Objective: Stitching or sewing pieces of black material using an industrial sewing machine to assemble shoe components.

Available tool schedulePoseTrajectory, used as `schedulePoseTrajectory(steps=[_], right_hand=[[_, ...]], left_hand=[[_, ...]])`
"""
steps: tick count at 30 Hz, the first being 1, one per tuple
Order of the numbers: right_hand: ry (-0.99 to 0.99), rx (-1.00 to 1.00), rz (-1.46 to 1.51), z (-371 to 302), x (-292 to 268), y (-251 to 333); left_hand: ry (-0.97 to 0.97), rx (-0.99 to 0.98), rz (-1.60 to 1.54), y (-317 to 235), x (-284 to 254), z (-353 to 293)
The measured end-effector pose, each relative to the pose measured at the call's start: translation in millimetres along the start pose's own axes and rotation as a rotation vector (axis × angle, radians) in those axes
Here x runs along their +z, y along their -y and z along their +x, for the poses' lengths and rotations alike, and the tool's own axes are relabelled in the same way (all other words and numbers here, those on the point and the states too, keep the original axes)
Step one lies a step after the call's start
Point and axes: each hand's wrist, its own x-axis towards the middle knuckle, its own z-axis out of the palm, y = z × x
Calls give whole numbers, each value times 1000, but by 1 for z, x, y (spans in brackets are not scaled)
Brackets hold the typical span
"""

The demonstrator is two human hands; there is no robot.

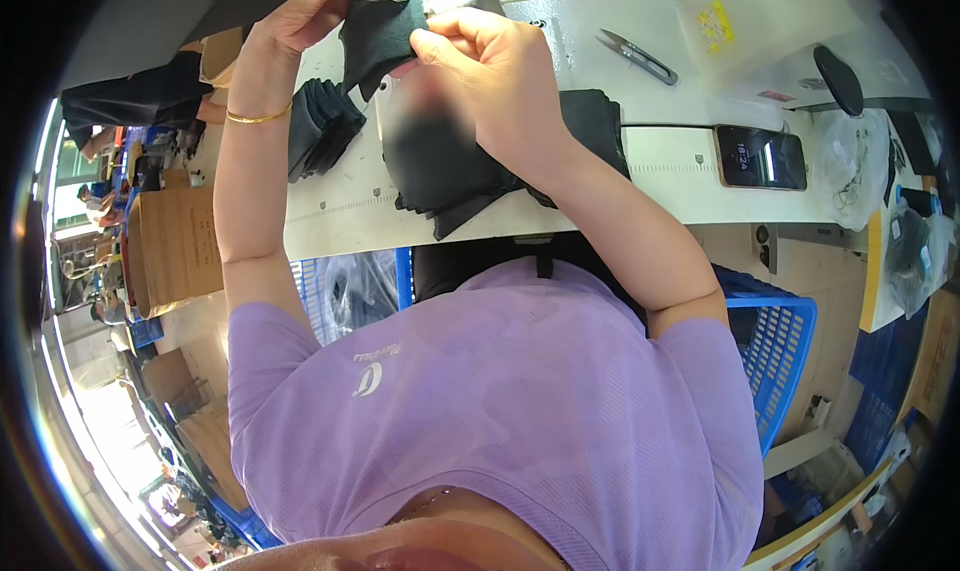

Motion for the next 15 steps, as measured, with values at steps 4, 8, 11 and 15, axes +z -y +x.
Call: schedulePoseTrajectory(steps=[4,8,11,15], right_hand=[[-7,2,-13,1,2,3],[-28,13,3,0,2,0],[-34,5,-17,-1,2,0],[-56,-86,-141,-6,-2,-2]], left_hand=[[-91,121,181,-5,2,-9],[-288,279,488,-17,17,-29],[-382,553,362,-12,46,-72],[-302,600,465,-17,60,-86]])
